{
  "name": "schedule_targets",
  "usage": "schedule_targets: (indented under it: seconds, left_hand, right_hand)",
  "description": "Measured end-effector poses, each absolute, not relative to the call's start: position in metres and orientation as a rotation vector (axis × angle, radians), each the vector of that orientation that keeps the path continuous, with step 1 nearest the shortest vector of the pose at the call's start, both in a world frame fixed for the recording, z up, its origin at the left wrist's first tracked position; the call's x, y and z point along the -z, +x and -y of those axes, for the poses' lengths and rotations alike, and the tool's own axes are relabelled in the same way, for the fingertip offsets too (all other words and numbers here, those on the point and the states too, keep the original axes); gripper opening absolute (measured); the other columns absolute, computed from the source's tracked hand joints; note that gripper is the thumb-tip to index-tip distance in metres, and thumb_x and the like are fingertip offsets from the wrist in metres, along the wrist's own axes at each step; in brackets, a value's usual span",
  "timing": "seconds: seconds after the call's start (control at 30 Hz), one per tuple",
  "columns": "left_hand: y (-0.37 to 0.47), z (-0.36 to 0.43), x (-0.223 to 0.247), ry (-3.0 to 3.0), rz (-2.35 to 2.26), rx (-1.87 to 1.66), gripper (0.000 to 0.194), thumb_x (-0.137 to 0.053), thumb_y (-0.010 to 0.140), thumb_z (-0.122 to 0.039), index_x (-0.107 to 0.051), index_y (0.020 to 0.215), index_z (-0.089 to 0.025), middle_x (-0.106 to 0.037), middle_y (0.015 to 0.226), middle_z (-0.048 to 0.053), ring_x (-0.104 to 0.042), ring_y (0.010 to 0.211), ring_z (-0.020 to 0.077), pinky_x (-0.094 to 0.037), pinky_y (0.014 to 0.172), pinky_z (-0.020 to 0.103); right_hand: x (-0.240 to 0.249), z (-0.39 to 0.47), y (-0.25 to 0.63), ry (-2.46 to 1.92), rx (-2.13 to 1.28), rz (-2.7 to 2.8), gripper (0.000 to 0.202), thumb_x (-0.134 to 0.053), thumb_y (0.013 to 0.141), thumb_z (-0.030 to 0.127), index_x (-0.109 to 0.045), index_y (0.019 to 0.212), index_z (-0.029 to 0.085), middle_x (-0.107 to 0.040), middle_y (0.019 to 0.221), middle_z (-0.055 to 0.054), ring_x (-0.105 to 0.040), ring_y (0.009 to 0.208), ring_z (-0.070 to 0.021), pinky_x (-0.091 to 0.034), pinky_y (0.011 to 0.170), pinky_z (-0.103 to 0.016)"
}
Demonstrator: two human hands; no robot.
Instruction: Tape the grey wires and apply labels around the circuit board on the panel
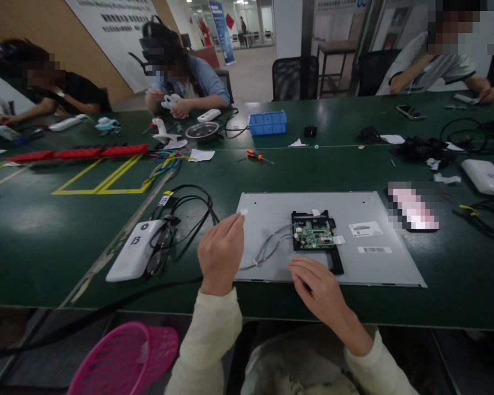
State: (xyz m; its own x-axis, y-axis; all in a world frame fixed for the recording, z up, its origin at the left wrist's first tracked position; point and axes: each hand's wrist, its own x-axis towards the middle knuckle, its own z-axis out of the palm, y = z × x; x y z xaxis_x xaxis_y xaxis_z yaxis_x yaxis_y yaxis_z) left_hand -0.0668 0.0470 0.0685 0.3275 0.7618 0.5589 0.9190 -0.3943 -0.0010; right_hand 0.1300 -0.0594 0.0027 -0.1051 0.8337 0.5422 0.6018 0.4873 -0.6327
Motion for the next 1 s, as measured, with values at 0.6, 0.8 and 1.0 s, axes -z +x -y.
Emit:
schedule_targets:
  seconds: [0.6,0.8,1.0]
  left_hand:
    - [-0.029,-0.028,-0.056,-2.597,1.436,0.400,0.021,-0.044,0.092,-0.023,-0.063,0.096,-0.016,-0.067,0.106,0.011,-0.058,0.107,0.0253,-0.043,0.092,0.043]
    - [0.025,-0.041,-0.078,-2.803,1.289,0.328,0.022,-0.042,0.092,-0.021,-0.062,0.085,-0.016,-0.065,0.090,0.008,-0.060,0.092,0.0230,-0.045,0.080,0.039]
    - [0.061,-0.075,-0.060,-2.945,1.231,0.412,0.017,-0.045,0.091,-0.021,-0.061,0.092,-0.017,-0.063,0.099,0.009,-0.058,0.098,0.0227,-0.043,0.085,0.037]
  right_hand:
    - [-0.007,0.024,0.278,-1.768,-0.567,1.752,0.035,-0.056,0.084,0.032,-0.060,0.117,0.020,-0.066,0.110,-0.010,-0.064,0.095,-0.0229,-0.054,0.080,-0.039]
    - [-0.001,0.009,0.272,-1.740,-0.616,1.850,0.033,-0.061,0.079,0.026,-0.064,0.111,0.019,-0.063,0.104,-0.010,-0.062,0.094,-0.0219,-0.051,0.082,-0.037]
    - [-0.001,0.003,0.273,-1.750,-0.629,1.859,0.014,-0.059,0.077,0.024,-0.067,0.087,0.019,-0.064,0.090,-0.006,-0.062,0.084,-0.0197,-0.050,0.076,-0.034]
